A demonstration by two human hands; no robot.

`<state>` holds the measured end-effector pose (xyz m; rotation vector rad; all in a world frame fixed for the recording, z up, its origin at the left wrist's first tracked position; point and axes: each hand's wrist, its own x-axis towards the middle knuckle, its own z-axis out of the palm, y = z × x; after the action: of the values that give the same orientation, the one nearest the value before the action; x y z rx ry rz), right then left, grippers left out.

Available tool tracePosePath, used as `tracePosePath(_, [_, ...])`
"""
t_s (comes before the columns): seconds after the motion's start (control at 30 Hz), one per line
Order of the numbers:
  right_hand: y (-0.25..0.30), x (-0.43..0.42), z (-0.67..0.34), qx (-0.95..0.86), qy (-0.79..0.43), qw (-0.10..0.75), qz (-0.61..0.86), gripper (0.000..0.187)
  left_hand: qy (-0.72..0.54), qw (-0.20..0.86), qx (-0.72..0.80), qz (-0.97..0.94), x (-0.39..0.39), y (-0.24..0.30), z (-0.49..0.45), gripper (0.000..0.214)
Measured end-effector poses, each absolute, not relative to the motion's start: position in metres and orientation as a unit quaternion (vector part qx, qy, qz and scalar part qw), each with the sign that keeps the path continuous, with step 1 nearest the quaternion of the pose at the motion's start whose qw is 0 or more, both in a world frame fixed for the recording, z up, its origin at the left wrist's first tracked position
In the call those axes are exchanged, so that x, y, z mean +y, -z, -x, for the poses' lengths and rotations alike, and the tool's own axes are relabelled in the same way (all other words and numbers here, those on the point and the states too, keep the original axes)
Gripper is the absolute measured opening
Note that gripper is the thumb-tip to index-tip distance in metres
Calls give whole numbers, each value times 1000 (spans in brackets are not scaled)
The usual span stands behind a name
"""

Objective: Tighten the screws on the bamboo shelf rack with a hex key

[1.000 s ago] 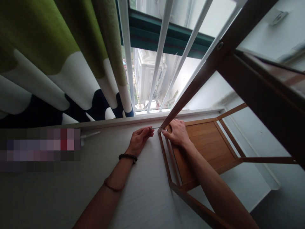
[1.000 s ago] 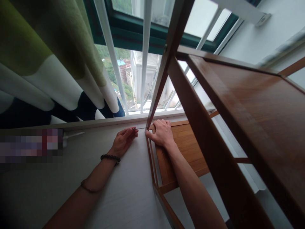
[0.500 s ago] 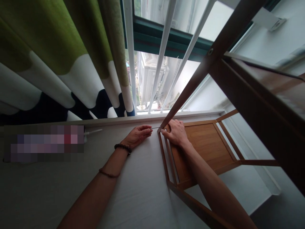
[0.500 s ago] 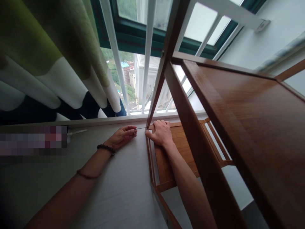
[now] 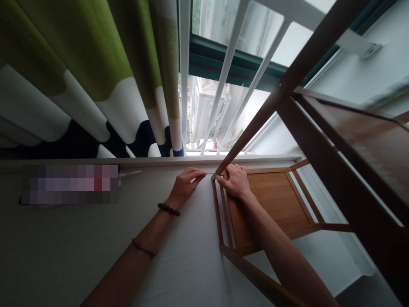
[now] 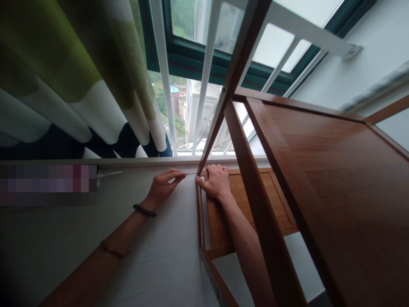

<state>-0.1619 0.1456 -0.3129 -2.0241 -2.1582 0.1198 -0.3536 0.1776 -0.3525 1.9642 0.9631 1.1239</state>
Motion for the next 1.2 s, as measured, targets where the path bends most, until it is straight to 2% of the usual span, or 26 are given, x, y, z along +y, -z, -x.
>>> tracePosePath(0.13, [313, 146, 162, -725, -44, 85, 682, 33, -354, 431, 418, -717, 178, 349, 342, 27])
tracePosePath(0.2, [313, 146, 162, -727, -39, 82, 681, 34, -328, 436, 409, -731, 179, 347, 335, 29])
tracePosePath(0.37, [315, 147, 161, -730, -35, 87, 677, 33, -328, 370, 389, -777, 181, 345, 321, 26])
tracePosePath(0.63, [313, 146, 162, -729, -44, 97, 676, 32, -251, 274, 346, -861, 189, 335, 326, 25])
tracePosePath(0.8, [313, 146, 161, -729, -41, 89, 678, 33, -233, 274, 319, -877, 199, 339, 330, 28])
tracePosePath(0.97, [311, 146, 162, -729, -46, 84, 678, 33, -237, 230, 343, -880, 200, 345, 333, 33])
tracePosePath(1.2, [312, 145, 162, -732, -36, 86, 675, 34, -182, 144, 336, -913, 192, 323, 323, 23])
